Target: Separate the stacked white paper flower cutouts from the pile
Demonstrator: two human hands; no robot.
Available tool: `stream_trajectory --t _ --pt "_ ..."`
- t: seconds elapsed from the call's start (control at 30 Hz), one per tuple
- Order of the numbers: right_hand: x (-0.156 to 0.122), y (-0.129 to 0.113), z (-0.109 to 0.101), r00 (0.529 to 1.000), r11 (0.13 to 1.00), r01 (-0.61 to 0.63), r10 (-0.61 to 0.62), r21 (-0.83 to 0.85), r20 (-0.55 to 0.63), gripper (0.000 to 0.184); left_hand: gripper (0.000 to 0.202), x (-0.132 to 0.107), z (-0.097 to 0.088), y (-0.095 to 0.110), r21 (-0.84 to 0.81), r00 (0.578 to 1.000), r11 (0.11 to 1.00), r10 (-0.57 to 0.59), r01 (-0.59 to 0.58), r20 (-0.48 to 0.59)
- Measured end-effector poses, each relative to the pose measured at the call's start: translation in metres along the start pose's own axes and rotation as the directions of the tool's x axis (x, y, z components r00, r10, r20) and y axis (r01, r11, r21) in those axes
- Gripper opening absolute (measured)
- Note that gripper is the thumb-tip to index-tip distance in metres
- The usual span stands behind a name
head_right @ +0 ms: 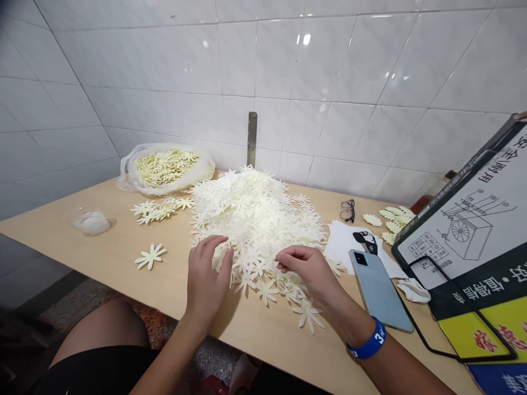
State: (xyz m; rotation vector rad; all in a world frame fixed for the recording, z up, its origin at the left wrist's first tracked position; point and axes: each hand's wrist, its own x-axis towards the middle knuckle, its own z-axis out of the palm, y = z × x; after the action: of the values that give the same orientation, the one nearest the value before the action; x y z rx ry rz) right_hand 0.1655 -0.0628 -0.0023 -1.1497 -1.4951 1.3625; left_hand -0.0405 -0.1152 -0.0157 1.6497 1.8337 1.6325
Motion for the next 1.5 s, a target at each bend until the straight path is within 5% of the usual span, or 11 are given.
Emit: stream_trajectory --t 0.07,0.17,0.33,0.4,0.47,0.6,0.67,0.83,1.03,1.27,1.5 --pt "-0.001 -0.002 0.002 1.000 1.000 0.020 -0.020 0.000 0.013 0.024 0.025 0.001 0.003 0.008 -0.176 0.990 0.980 -0.070 0.091 0.123" --pt "-0.002 -0.006 0.000 0.997 0.997 0.074 -0.074 -0.008 -0.009 0.024 0.039 0.010 0.016 0.022 -0.380 0.880 0.865 -0.134 0.328 0.456" --pt "0.005 -0.009 -0.011 0.990 0.995 0.098 -0.096 0.007 -0.101 0.028 0.029 0.061 0.047 0.033 -0.450 0.630 0.811 0.134 0.374 0.765" --pt "0.010 -0.008 -0.016 0.983 0.995 0.100 -0.095 0.025 -0.159 0.031 0.022 0.086 0.061 0.034 -0.449 0.593 0.839 0.201 0.307 0.780" --pt "0.015 -0.005 -0.022 0.965 0.989 0.138 -0.121 0.056 -0.232 0.033 0.020 0.105 0.076 0.032 -0.447 0.614 0.863 0.224 0.236 0.757" --pt "0.021 -0.002 -0.034 0.913 0.968 0.245 -0.214 0.047 -0.347 0.032 0.025 0.121 0.098 0.018 -0.528 0.812 0.815 0.131 0.239 0.569" --pt "0.023 -0.001 -0.039 0.905 0.966 0.257 -0.240 0.000 -0.351 0.032 0.030 0.120 0.104 0.009 -0.557 0.848 0.776 0.057 0.294 0.526" --pt "0.023 -0.002 -0.039 0.921 0.970 0.209 -0.239 -0.127 -0.306 0.034 0.030 0.113 0.103 0.000 -0.573 0.811 0.714 0.012 0.403 0.586" --pt "0.016 -0.006 -0.029 0.916 0.961 0.142 -0.219 -0.237 -0.337 0.044 0.034 0.109 0.099 0.005 -0.618 0.829 0.689 0.046 0.378 0.558" --pt "0.018 0.001 -0.030 0.896 0.861 0.178 -0.342 -0.476 -0.284 0.027 0.017 0.106 0.097 0.008 -0.592 0.833 0.733 0.063 0.335 0.549" --pt "0.014 0.000 -0.027 0.912 0.881 0.202 -0.329 -0.428 -0.247 0.034 0.030 0.099 0.094 0.012 -0.468 0.832 0.839 0.034 0.277 0.554"
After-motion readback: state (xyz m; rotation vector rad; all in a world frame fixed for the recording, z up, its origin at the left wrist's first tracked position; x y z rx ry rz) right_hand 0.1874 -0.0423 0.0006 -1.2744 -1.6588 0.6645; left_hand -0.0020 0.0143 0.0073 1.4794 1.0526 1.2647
